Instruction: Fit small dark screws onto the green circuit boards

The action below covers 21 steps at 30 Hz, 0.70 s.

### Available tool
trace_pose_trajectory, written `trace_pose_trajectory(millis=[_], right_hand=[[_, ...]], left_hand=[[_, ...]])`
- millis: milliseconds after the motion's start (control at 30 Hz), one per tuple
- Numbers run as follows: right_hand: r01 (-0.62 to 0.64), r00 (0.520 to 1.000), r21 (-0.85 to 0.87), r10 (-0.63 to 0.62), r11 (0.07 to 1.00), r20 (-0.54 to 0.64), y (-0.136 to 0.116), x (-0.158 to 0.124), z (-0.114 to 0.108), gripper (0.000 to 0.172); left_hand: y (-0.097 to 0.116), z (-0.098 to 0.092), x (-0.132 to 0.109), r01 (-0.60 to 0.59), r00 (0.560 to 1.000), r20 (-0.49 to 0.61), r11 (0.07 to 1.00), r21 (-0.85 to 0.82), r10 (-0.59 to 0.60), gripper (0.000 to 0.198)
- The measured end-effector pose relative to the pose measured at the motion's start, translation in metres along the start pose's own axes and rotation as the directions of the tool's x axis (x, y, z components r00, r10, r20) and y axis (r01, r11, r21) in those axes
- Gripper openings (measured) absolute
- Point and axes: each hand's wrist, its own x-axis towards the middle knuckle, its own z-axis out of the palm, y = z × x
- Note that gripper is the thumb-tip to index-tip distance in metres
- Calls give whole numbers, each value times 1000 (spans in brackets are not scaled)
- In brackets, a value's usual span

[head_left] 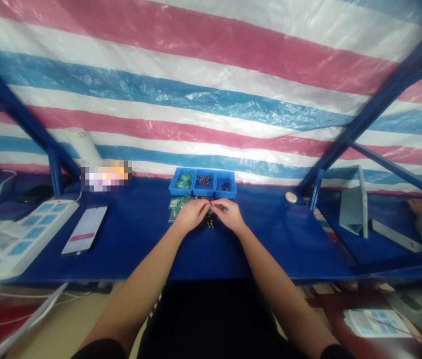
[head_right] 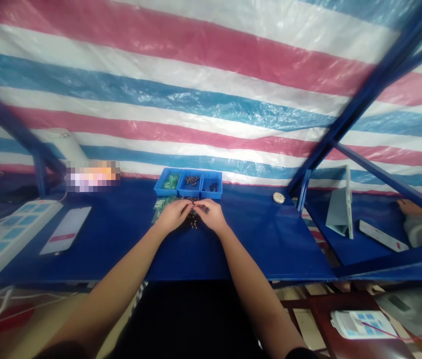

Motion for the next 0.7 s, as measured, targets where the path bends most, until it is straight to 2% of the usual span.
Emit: trace_pose_trajectory(millis=[267, 533, 700], right_hand=[[-27, 1000, -13, 27, 1000, 0, 1, 2, -1, 21], [13, 1000, 26, -12, 1000, -6, -1, 2, 3, 23], [-72, 997, 4, 73, 997, -29, 1, 4, 3, 22]], left_hand=[[-3, 3, -1, 16, 999, -44, 999, -34, -18, 25], [-1, -1, 1, 36, 999, 3, 999, -6, -36, 27], [-3, -1, 1, 47, 998, -44, 998, -42, -49, 26]])
